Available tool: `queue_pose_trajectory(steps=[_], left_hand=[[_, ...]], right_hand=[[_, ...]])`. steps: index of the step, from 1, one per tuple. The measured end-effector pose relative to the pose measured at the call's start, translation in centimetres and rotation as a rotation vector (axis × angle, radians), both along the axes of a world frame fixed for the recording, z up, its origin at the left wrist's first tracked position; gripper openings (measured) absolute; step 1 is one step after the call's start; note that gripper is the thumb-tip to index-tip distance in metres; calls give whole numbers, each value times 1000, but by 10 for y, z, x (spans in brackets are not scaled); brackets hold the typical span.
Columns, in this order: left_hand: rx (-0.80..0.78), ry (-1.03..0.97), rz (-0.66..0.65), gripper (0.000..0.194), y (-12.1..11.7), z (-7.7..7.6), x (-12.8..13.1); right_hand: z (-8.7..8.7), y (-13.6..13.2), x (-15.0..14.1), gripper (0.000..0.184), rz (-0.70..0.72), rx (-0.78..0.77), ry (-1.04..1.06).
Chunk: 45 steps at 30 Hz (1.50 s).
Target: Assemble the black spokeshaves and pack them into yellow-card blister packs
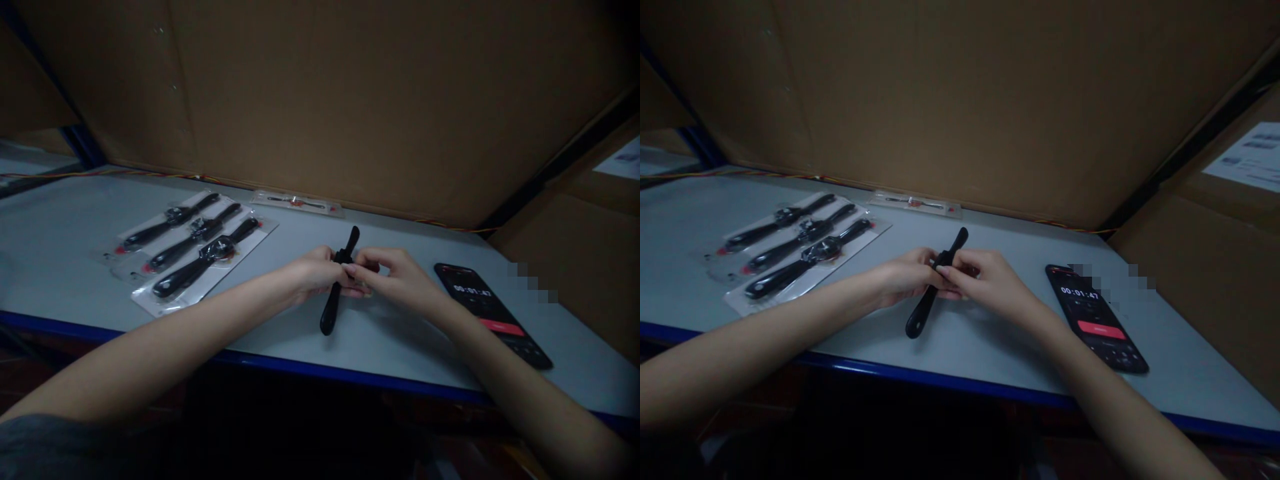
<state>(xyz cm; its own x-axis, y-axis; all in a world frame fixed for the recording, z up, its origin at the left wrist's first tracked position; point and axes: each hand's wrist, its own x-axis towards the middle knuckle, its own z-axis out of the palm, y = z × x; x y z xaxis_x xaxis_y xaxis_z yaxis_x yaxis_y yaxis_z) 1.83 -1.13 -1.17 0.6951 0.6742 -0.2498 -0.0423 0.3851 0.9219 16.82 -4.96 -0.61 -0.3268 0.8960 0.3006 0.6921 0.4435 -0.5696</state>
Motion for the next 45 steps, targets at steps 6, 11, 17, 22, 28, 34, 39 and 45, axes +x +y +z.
queue_pose_trajectory(steps=[6,11,17,22,28,34,39,45], left_hand=[[-26,1,-19,21,2,-1,-1],[-26,10,10,21,0,-2,-1],[-44,26,-30,20,-2,-1,0],[-19,-5,-29,18,-1,1,-2],[-48,-11,-31,20,0,-1,-1],[-47,0,-20,20,1,2,-1],[-30,10,-8,22,2,1,-1],[-57,-21,-38,21,2,0,-1]], right_hand=[[0,3,11,16,-28,25,72],[-1,5,10,21,-76,107,-65],[-2,4,3,34,-54,88,-124],[0,2,6,40,23,-112,118],[3,3,11,16,5,-20,53],[3,4,14,18,-16,32,-89],[5,1,9,18,93,29,-36],[6,2,14,11,16,106,-130]])
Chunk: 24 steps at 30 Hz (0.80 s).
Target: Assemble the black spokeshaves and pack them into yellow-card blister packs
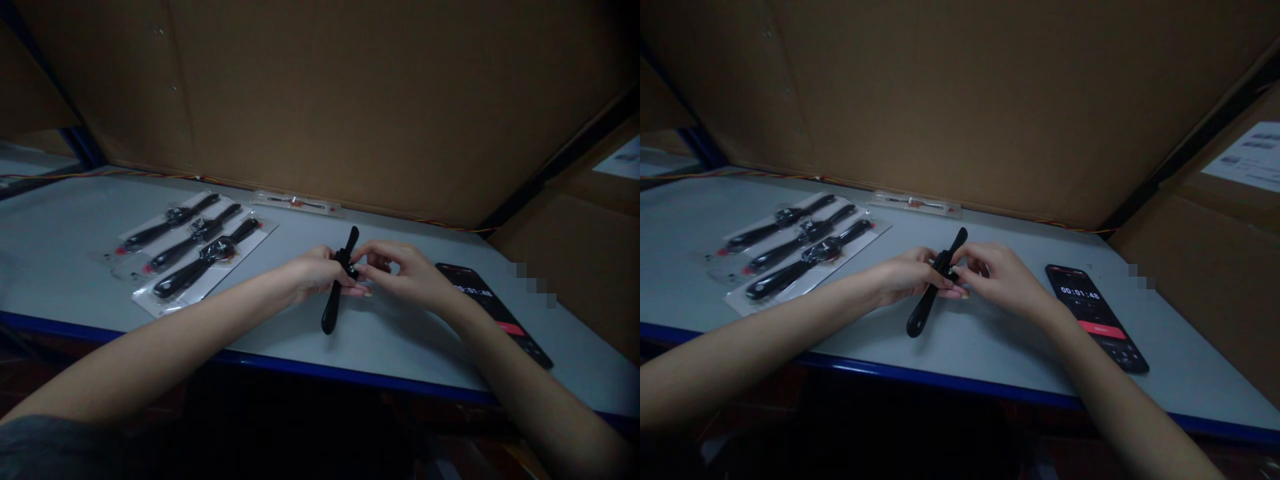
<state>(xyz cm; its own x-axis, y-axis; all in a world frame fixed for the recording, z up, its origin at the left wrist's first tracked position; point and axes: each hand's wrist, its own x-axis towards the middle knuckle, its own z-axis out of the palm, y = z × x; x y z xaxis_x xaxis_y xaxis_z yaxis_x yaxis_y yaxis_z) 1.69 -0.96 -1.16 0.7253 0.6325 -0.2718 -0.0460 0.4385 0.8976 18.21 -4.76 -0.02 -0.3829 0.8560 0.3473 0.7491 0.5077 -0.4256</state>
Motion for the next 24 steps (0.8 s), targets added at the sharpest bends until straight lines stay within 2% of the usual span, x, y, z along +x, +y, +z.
queue_pose_trajectory(steps=[6,11,13,17,21,24], left_hand=[[34,26,38,25,-1,1,2],[45,12,6,28,-1,-1,3],[25,3,-1,28,-1,-1,2],[30,-5,-1,28,1,-1,1],[66,15,26,28,-1,-3,2],[166,62,109,33,-5,-5,3]], right_hand=[[-2,0,-4,20,-1,-6,-82],[0,-3,-9,18,55,-141,131],[2,-4,-6,16,46,-140,164],[2,-1,0,16,-20,-37,24],[-4,1,-3,20,-17,49,-141],[-9,1,-12,30,-101,32,-120]])
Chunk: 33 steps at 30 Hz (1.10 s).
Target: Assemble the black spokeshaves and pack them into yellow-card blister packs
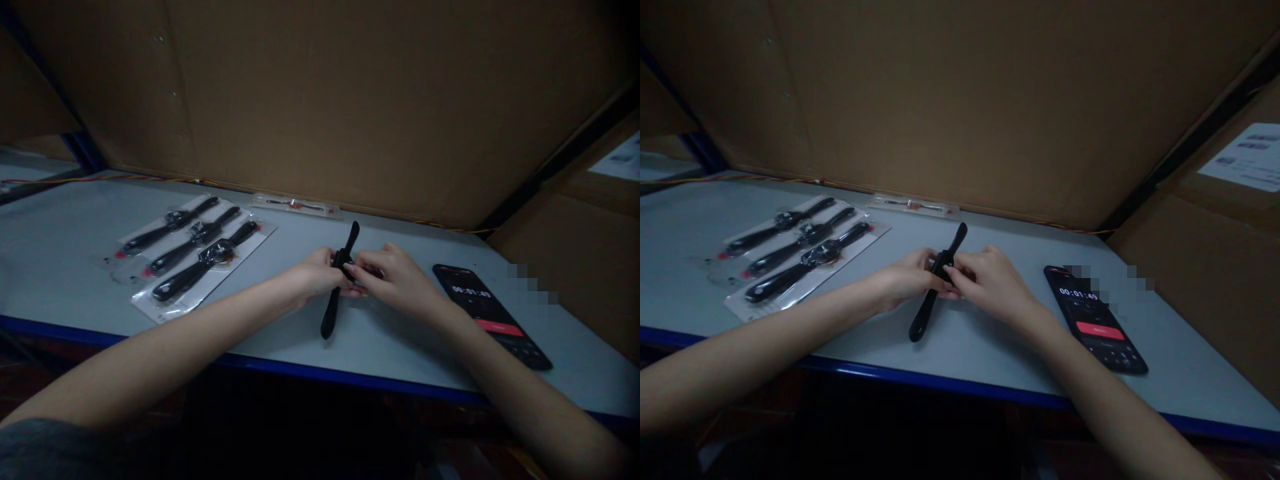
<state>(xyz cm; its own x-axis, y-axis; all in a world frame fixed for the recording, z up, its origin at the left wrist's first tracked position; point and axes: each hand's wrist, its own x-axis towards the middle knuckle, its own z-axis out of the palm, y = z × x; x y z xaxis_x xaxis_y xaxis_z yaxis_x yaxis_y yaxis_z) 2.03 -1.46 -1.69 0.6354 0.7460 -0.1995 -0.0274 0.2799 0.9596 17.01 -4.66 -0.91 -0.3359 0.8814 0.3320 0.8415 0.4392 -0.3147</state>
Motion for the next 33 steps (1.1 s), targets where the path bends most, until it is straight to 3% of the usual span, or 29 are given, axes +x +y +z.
queue_pose_trajectory(steps=[3,5,7,11,16,19,21,23,25,27,28,30,33], left_hand=[[95,22,93,45,-3,-1,2],[105,7,82,46,-4,1,2],[70,-9,54,44,-6,4,1],[-20,-9,36,42,-8,11,-1],[-61,6,24,39,-7,9,-2],[-24,18,5,38,-6,4,-1],[43,46,47,42,-5,0,0],[86,58,92,46,-6,-2,1],[99,54,118,47,-6,-1,1],[71,28,129,47,-6,1,0],[40,-1,120,45,-6,3,0],[-36,-70,46,38,-5,6,-1],[-116,-101,-88,27,-3,10,-4]], right_hand=[[-2,0,-8,36,-144,-185,266],[-1,0,-8,37,-170,-334,426],[2,0,-3,35,-146,-337,486],[9,-1,11,22,11,-46,267],[8,1,16,18,165,38,-80],[3,2,9,26,173,78,-154],[-1,1,2,30,79,75,-104],[-4,1,-4,34,-62,-18,59],[-5,1,-6,37,-142,-242,290],[-2,0,-4,37,-137,-413,479],[0,0,-2,36,-110,-421,518],[5,-2,5,26,-36,-283,470],[10,-4,14,19,89,-72,216]])
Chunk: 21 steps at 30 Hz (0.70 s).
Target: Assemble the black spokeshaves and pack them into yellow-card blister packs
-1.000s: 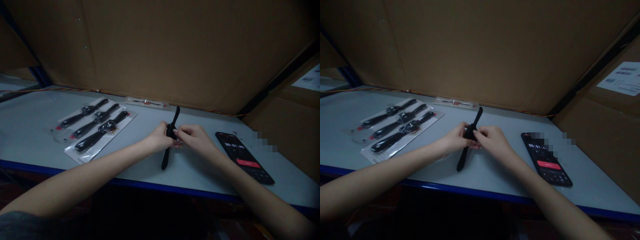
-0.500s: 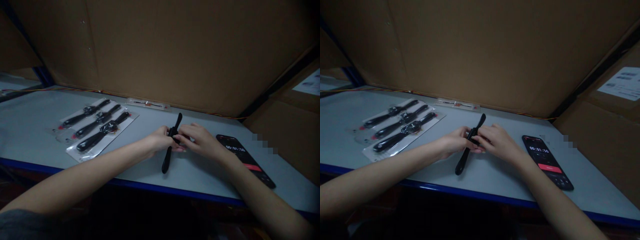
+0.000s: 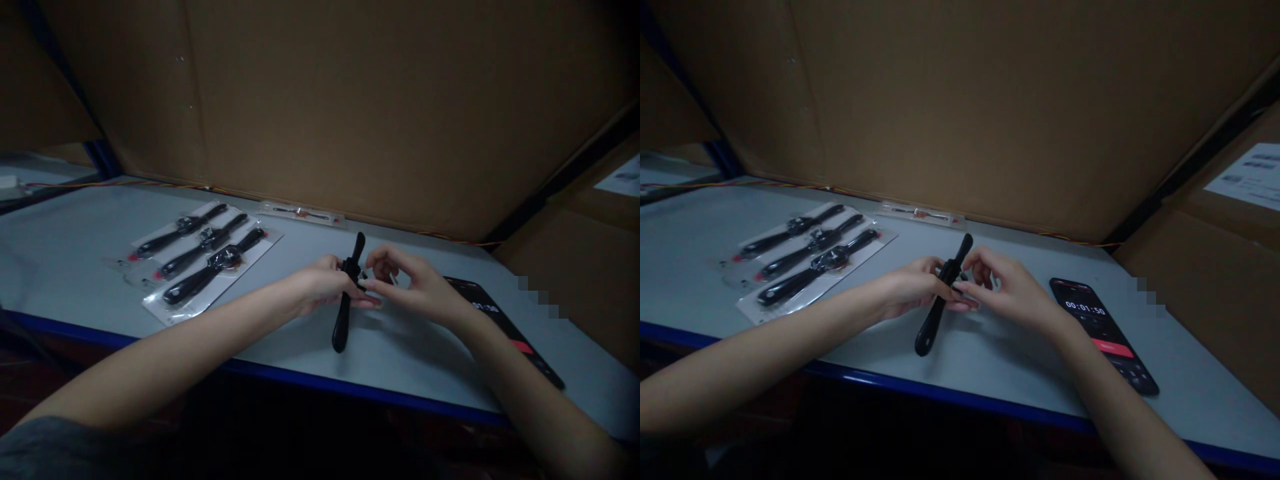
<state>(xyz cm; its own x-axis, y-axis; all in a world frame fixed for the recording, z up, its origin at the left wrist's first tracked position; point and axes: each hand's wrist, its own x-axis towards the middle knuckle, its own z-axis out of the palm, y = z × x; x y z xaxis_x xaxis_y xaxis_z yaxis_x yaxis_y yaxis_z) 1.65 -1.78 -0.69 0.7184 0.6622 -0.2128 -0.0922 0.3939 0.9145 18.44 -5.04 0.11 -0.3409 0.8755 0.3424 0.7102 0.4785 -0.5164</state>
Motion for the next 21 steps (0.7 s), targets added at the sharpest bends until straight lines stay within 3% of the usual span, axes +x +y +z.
queue_pose_trajectory(steps=[4,9,11,13,15,17,19,21], left_hand=[[-36,47,-80,25,4,1,-4],[-58,60,-284,15,8,-6,-6],[-39,75,-264,15,8,-9,-4],[5,95,-147,18,7,-12,-2],[77,132,14,29,4,-15,0],[164,182,140,42,1,-16,2],[208,202,179,47,-1,-14,3],[189,178,173,47,-1,-10,3]], right_hand=[[0,-1,2,19,73,62,-274],[-2,-2,-4,21,138,121,-462],[-5,-2,-8,28,99,139,-491],[-9,-1,-13,30,12,115,-422],[-15,1,-18,31,-66,17,-255],[-18,3,-22,35,-120,-195,-33],[-19,5,-23,37,-135,-452,154],[-16,4,-20,39,-123,-559,235]])
